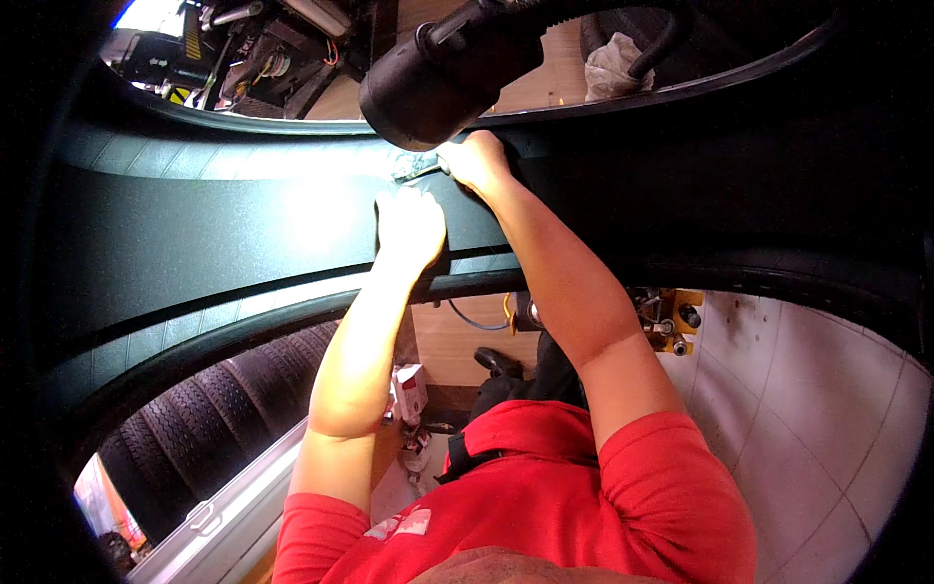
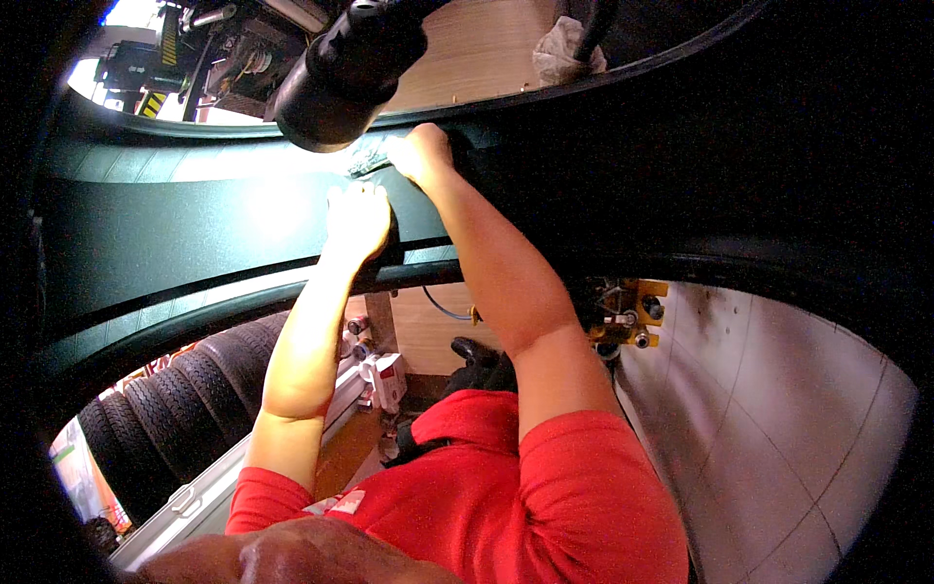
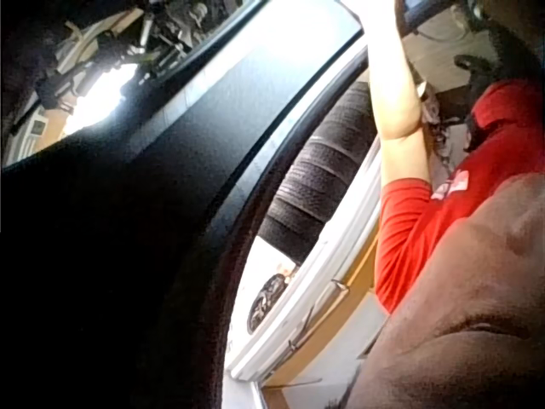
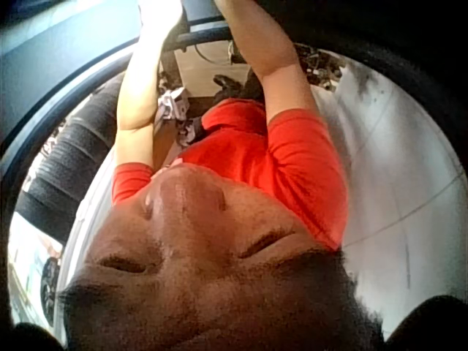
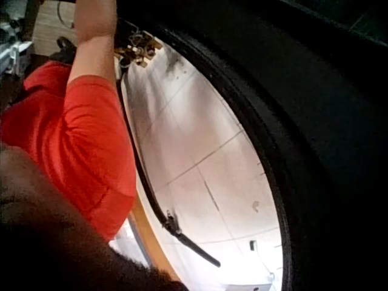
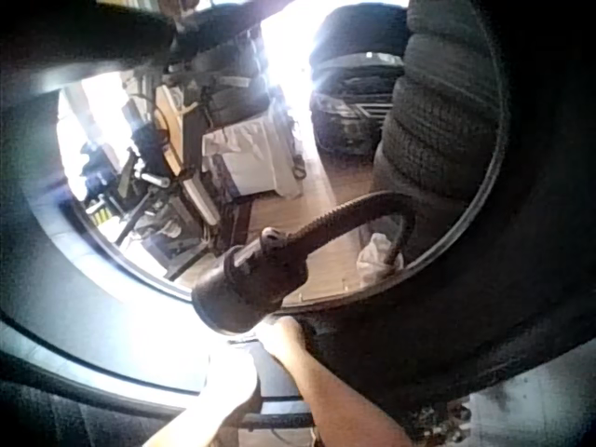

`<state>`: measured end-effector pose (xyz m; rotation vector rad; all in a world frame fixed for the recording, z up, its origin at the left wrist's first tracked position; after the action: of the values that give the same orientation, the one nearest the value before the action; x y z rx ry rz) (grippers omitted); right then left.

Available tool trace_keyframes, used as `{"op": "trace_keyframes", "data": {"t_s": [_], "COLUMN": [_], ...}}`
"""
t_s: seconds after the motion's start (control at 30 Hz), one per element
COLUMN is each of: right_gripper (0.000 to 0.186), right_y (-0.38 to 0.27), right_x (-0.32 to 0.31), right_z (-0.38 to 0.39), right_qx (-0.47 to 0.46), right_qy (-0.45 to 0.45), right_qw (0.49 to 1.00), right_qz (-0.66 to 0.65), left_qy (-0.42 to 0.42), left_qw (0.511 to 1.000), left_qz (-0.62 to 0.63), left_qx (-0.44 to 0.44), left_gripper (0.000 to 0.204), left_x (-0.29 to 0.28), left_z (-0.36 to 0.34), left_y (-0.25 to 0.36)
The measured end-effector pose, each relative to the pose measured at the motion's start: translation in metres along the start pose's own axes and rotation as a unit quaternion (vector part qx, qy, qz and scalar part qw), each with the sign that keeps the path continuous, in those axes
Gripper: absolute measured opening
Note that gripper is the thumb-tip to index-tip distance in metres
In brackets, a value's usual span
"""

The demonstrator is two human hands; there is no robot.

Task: The person uses a power tool to buff the interior surface of a tire mounted on a stand. They walk to a workbench to retrieve a small part, then return to the tire and apply a component to the buffed area by hand.

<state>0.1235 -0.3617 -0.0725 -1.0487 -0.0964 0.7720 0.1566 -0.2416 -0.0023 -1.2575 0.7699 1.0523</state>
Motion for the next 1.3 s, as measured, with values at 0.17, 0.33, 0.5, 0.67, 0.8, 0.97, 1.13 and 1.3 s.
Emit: {"op": "trace_keyframes", "data": {"t_s": [0.17, 0.33, 0.5, 0.67, 0.8, 0.97, 1.13, 1.3], "right_gripper": [0.046, 0.044, 0.042, 0.046, 0.045, 0.039, 0.039, 0.038], "right_y": [-0.021, -0.028, -0.034, -0.032, -0.027, -0.013, -0.017, -0.023], "right_x": [-0.023, -0.032, -0.007, -0.030, -0.020, -0.024, -0.019, -0.022], "right_z": [0.027, 0.035, 0.030, 0.036, 0.032, 0.027, 0.030, 0.032], "right_qx": [-0.031, -0.071, -0.180, -0.120, -0.151, -0.133, -0.142, -0.194], "right_qy": [0.043, 0.070, 0.083, 0.082, 0.049, 0.098, 0.092, 0.119], "right_qw": [0.990, 0.985, 0.977, 0.974, 0.985, 0.977, 0.976, 0.972], "right_qz": [0.131, 0.142, 0.079, 0.176, 0.069, 0.133, 0.137, 0.067], "left_qy": [0.001, 0.003, -0.008, -0.012, -0.014, 0.038, 0.035, -0.017], "left_qw": [1.000, 1.000, 1.000, 1.000, 1.000, 0.999, 0.999, 1.000], "left_qz": [0.006, 0.006, 0.003, 0.006, 0.004, 0.017, 0.021, 0.014], "left_qx": [-0.008, -0.005, -0.007, -0.009, -0.008, -0.014, -0.011, -0.017], "left_gripper": [0.017, 0.017, 0.017, 0.017, 0.017, 0.018, 0.018, 0.018], "left_x": [0.004, -0.001, 0.000, 0.000, -0.003, 0.002, 0.002, -0.001], "left_z": [0.001, 0.001, -0.001, 0.000, -0.001, 0.000, 0.000, 0.000], "left_y": [-0.003, -0.001, -0.001, -0.001, -0.001, -0.001, -0.001, -0.001]}}
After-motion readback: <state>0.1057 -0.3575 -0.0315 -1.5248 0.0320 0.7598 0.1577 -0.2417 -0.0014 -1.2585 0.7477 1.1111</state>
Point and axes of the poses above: each hand's wrist, its own z-axis away from the middle knuckle, its own x-axis out of the palm, y = z × x, the point moved 8 cm from there along -z, towards the middle knuckle, and after that the axes turned 2 degrees about y, right-handed, at the moved point
